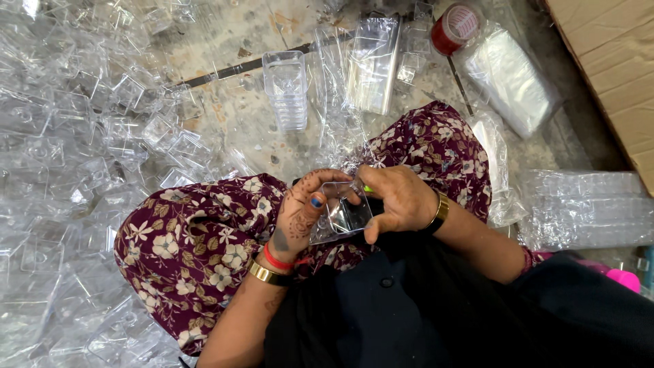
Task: The person sits on the floor among piles of clear plastic parts and snaps lids onto small transparent plastic boxes one at a time, pressing each lid closed by hand and setting finished boxes aside. At the start they briefly handle a pink bottle with a pink cap before beginning the box assembly.
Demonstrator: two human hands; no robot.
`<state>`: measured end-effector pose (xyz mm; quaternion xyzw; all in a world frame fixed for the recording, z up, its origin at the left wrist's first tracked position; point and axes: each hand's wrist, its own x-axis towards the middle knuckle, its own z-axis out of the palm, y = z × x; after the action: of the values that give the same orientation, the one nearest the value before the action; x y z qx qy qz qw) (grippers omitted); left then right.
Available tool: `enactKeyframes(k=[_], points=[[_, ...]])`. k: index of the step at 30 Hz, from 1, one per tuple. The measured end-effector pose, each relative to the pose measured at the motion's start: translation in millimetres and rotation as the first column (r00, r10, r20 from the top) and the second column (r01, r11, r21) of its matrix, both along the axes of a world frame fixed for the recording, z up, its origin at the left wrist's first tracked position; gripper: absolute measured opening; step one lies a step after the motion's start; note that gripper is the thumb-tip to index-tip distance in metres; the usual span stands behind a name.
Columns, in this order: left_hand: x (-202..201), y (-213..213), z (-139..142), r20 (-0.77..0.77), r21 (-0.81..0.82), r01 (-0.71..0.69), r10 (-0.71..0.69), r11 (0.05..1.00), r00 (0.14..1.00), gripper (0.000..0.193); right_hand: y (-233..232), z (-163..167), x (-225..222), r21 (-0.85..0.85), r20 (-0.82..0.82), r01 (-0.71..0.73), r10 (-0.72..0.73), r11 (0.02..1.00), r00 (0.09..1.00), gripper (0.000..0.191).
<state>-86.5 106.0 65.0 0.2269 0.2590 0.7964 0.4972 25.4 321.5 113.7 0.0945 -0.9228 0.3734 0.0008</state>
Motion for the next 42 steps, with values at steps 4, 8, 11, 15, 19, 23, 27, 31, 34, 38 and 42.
enactKeyframes(k=[4,8,11,15,19,23,27,31,34,38,42], points=[[1,1,-4,-0.091,0.000,-0.069,0.069,0.998,0.993,0.068,4,-13,3,0.038,0.069,-0.002,-0.001,0.999,0.998,0.079],[-2,2,-9,-0.093,-0.058,-0.128,0.122,0.990,0.988,0.063,-4,-23,8,-0.115,0.076,0.004,0.004,0.993,0.997,0.066],[-3,7,-14,-0.202,-0.030,-0.104,0.096,0.994,0.975,0.062,-5,-22,13,-0.196,0.058,0.074,-0.064,0.978,0.996,0.075],[-5,9,-20,-0.181,-0.116,-0.066,0.044,0.991,0.982,0.061,5,-20,10,-0.067,-0.115,-0.002,-0.006,0.998,0.993,0.069],[-7,6,-21,-0.282,-0.122,-0.158,0.119,0.980,0.952,0.062,-4,-36,11,0.035,-0.008,0.035,-0.035,0.999,0.999,0.054],[-7,9,-6,-0.238,-0.114,-0.199,0.168,0.973,0.957,0.076,-5,-51,21,-0.035,-0.095,0.019,-0.022,0.999,0.995,0.050],[-32,18,25,-0.220,0.060,-0.533,0.532,0.844,0.817,0.083,-1,-68,14,-0.355,-0.110,0.056,-0.101,0.933,0.989,0.053],[-86,15,50,-0.600,0.111,-0.733,0.633,0.671,0.489,0.082,-3,-106,-10,-0.684,0.089,0.095,-0.047,0.723,0.995,0.049],[-127,22,52,-0.749,0.143,-0.603,0.484,0.785,0.453,0.082,-3,-136,-24,-0.838,0.435,0.348,0.129,0.420,0.891,0.043],[-167,35,33,-0.818,0.000,-0.446,0.257,0.895,0.515,0.081,1,-158,-24,-0.793,0.599,0.524,0.244,0.310,0.763,0.038],[-177,41,6,-0.807,-0.041,-0.451,0.236,0.892,0.541,0.083,9,-164,-26,-0.788,0.613,0.556,0.257,0.263,0.747,0.036]])
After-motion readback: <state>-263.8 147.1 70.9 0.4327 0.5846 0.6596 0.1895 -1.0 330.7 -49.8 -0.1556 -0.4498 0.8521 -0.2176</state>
